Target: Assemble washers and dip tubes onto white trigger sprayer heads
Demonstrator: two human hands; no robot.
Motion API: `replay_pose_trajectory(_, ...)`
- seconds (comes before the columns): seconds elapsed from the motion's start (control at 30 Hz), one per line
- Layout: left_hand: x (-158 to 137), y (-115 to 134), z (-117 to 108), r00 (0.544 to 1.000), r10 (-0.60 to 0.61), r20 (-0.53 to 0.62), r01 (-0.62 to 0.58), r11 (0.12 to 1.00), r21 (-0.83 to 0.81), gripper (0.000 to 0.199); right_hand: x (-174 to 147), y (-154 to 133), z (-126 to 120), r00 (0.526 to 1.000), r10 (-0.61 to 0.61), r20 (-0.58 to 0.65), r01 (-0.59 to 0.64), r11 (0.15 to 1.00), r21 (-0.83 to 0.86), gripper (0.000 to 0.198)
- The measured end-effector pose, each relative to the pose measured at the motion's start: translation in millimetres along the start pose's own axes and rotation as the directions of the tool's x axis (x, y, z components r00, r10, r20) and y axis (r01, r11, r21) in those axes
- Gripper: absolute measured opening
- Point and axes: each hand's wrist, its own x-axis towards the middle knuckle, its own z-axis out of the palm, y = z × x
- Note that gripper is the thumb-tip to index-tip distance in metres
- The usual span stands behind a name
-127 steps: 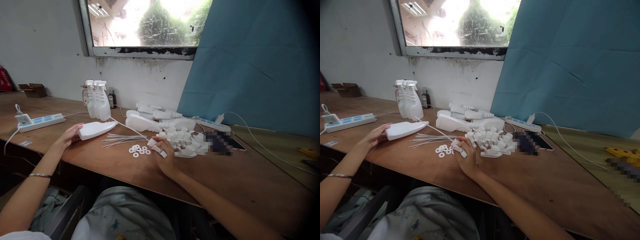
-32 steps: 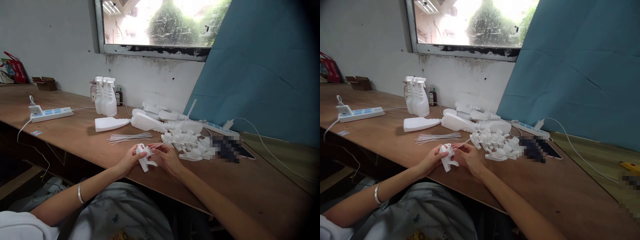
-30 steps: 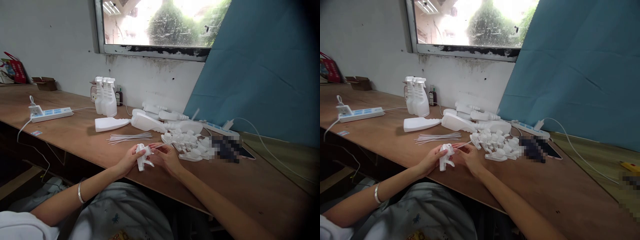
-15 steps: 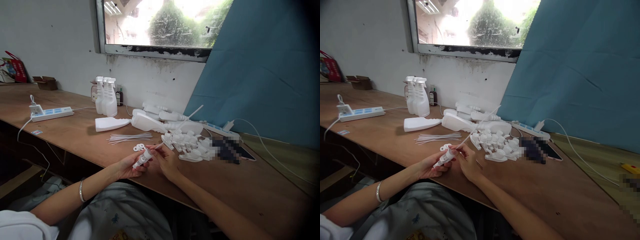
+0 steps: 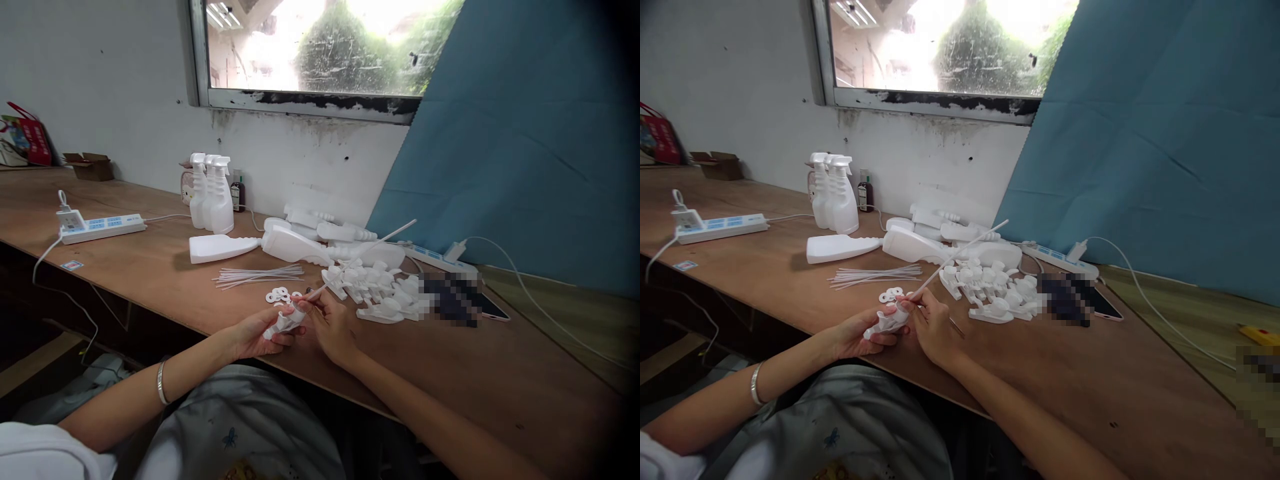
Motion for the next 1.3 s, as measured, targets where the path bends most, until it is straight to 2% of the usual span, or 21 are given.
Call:
replay_pose_trajectory(0.3,1,1,1,0.995,-0.044,0.089,0.05,0.997,-0.066,0.022,0,-2,2,0.997,-0.055,-0.056,0.048,0.992,-0.116,0.014)
replay_pose_trajectory(0.47,0,1,2,0.998,-0.006,0.055,0.008,1.0,-0.023,0.025,3,-1,2,0.989,-0.009,-0.149,0.013,1.0,0.026,0.016)
replay_pose_trajectory(0.57,1,2,0,0.998,-0.012,0.058,0.013,1.0,-0.021,0.032,7,-2,-1,0.991,0.003,-0.134,0.006,0.998,0.062,0.017)
replay_pose_trajectory(0.67,2,2,-3,0.997,-0.029,0.066,0.03,0.999,-0.015,0.036,12,-1,-7,0.994,-0.008,-0.111,0.008,1.0,-0.003,0.015)
replay_pose_trajectory(0.73,1,2,-4,0.996,-0.034,0.078,0.035,0.999,-0.01,0.037,16,2,-13,0.994,-0.046,-0.1,0.033,0.992,-0.123,0.015)
replay_pose_trajectory(0.87,0,1,-2,0.995,-0.006,0.102,0.007,1.0,-0.016,0.03,23,10,-23,0.994,-0.111,-0.017,0.096,0.918,-0.384,0.017)
replay_pose_trajectory(1.0,-1,0,1,0.994,0.027,0.106,-0.026,1.0,-0.008,0.021,27,18,-28,0.982,-0.18,0.06,0.182,0.803,-0.567,0.017)
replay_pose_trajectory(1.3,-1,-1,-1,0.996,0.033,0.083,-0.033,0.999,-0.003,0.016,28,21,-28,0.965,-0.235,0.117,0.233,0.559,-0.796,0.015)
